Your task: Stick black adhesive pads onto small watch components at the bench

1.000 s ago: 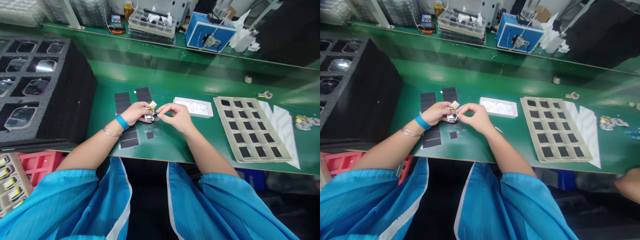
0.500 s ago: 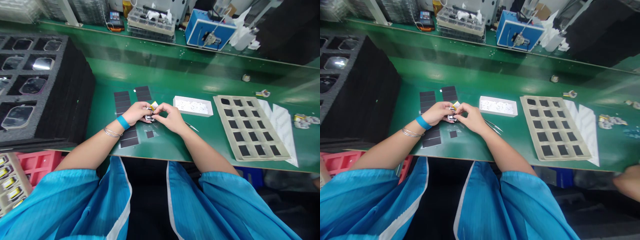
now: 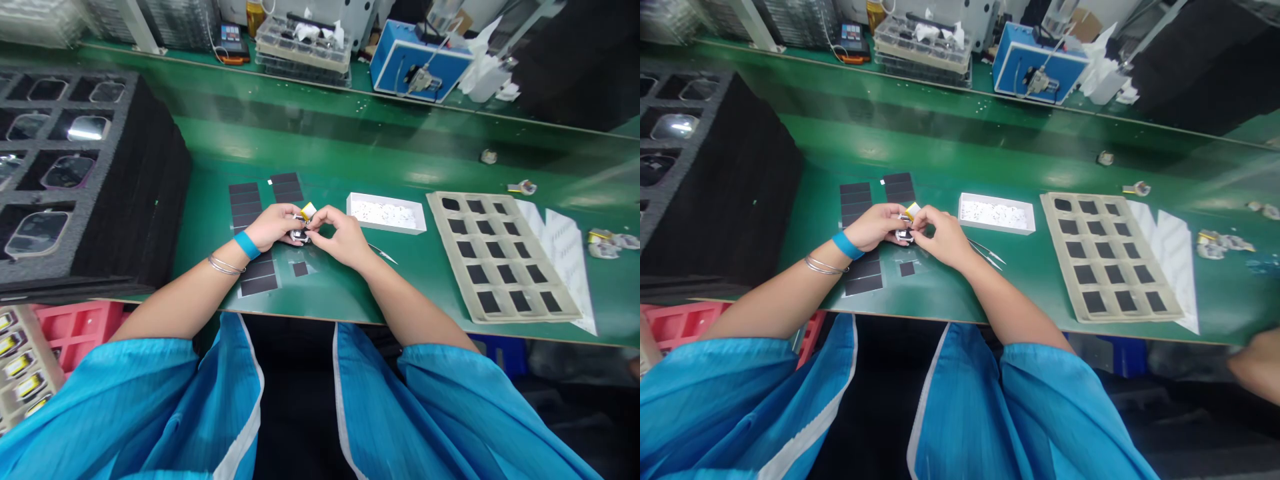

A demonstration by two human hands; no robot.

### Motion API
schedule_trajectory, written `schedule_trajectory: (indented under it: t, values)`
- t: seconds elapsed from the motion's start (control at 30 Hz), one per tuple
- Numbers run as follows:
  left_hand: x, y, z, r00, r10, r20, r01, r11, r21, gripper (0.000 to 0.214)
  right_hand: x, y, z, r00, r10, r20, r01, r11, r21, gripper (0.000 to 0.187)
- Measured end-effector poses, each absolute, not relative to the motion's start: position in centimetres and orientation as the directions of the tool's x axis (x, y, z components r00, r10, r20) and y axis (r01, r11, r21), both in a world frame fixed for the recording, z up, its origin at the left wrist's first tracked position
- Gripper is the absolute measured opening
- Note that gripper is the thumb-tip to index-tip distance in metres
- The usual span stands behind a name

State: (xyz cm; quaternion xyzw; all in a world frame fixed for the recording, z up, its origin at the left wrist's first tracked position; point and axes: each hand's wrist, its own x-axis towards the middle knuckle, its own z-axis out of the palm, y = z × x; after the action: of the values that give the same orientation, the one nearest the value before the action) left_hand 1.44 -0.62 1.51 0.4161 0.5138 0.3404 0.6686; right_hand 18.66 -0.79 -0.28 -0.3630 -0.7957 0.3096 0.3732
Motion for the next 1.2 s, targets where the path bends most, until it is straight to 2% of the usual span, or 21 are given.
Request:
schedule_trajectory:
  t: [0.3,0.63,0.77,0.83,0.9,0.97,1.03,1.1,1.2]
  values:
    - [1.4,-0.6,1.4,0.243,0.889,-0.389,-0.025,0.407,0.913,0.011,18.7,-1.0,-0.1,-0.474,0.800,0.369,0.423,0.574,-0.701,0.008]
    - [1.5,-0.6,0.9,0.236,0.899,-0.368,-0.023,0.384,0.923,0.012,18.3,-0.9,-0.9,-0.553,0.722,0.416,0.512,0.689,-0.513,0.009]
    - [1.4,-0.6,0.8,0.213,0.914,-0.345,-0.051,0.363,0.930,0.013,17.8,-1.4,-0.9,-0.522,0.741,0.423,0.576,0.672,-0.465,0.009]
    - [1.3,-0.5,0.6,0.221,0.915,-0.338,-0.052,0.357,0.933,0.013,17.8,-1.3,-0.9,-0.439,0.783,0.441,0.599,0.621,-0.506,0.010]
    - [1.3,-0.5,0.5,0.231,0.910,-0.345,-0.050,0.365,0.930,0.012,18.0,-0.8,-1.1,-0.327,0.848,0.418,0.573,0.530,-0.625,0.024]
    - [1.4,-0.5,0.5,0.244,0.903,-0.354,-0.062,0.379,0.923,0.012,18.3,-0.1,-1.5,-0.246,0.919,0.307,0.465,0.390,-0.795,0.036]
    - [1.4,-0.5,0.5,0.267,0.894,-0.360,-0.078,0.392,0.917,0.014,18.5,0.5,-1.8,-0.241,0.954,0.180,0.321,0.253,-0.912,0.034]
    - [1.3,-0.4,0.6,0.290,0.885,-0.365,-0.096,0.406,0.909,0.015,18.5,0.8,-2.0,-0.251,0.959,0.133,0.219,0.190,-0.957,0.030]
    - [1.0,-0.4,0.7,0.351,0.859,-0.372,-0.144,0.442,0.885,0.019,18.4,0.7,-1.9,-0.205,0.961,0.184,0.190,0.223,-0.956,0.030]
